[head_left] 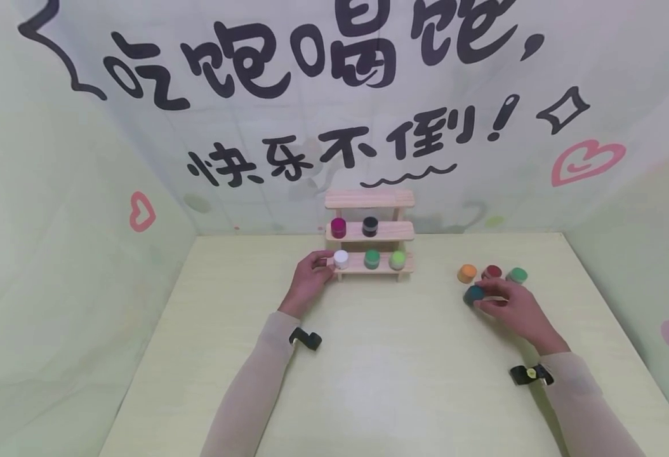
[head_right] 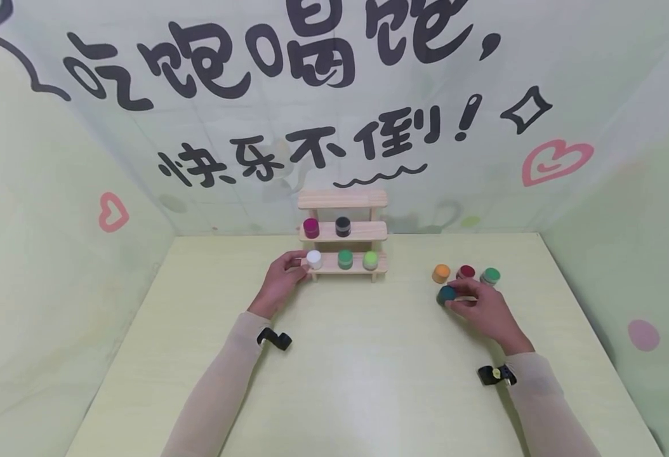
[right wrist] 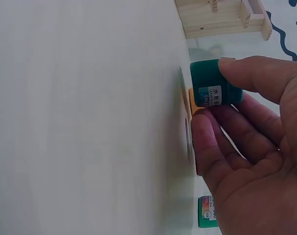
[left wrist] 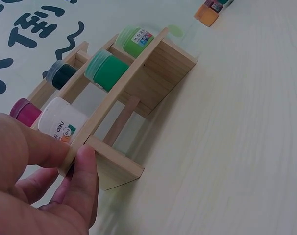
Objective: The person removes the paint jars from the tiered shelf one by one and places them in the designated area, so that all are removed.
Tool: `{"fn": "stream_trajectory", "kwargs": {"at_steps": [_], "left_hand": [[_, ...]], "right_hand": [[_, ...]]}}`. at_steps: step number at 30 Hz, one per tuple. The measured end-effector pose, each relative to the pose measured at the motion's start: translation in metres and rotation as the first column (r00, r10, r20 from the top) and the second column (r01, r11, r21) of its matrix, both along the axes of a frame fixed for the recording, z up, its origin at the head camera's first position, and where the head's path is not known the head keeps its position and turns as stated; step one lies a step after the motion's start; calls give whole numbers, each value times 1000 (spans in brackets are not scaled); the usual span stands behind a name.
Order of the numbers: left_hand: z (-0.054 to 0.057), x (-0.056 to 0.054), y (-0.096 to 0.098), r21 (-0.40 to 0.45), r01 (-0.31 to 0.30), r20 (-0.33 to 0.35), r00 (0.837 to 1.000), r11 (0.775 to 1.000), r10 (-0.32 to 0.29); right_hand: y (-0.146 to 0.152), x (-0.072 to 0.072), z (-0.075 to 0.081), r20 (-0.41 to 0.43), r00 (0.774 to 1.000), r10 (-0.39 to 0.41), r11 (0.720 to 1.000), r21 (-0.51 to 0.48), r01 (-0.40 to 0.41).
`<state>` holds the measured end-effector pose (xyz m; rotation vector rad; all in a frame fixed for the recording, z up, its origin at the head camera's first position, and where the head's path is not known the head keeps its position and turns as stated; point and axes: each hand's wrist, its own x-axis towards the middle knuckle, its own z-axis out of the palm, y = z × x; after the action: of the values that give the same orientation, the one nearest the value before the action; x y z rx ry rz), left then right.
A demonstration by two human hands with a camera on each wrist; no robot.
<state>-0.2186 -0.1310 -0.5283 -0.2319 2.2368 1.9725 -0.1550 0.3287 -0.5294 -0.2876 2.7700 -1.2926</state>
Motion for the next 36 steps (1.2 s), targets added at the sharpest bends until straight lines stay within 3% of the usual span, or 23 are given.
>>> {"fn": "stream_trajectory", "kwargs": {"at_steps": [21,36], "left_hand": [[-2,-1,1,27,-6,-1,1000,1000,6],[-4,-1,0,51,-4,-12,1000,999,5]], "right_hand": [[1,1,6,55,998,-19,999,30,17],[-1,-1,21,-25,999,-20,999,-39,19]]}}
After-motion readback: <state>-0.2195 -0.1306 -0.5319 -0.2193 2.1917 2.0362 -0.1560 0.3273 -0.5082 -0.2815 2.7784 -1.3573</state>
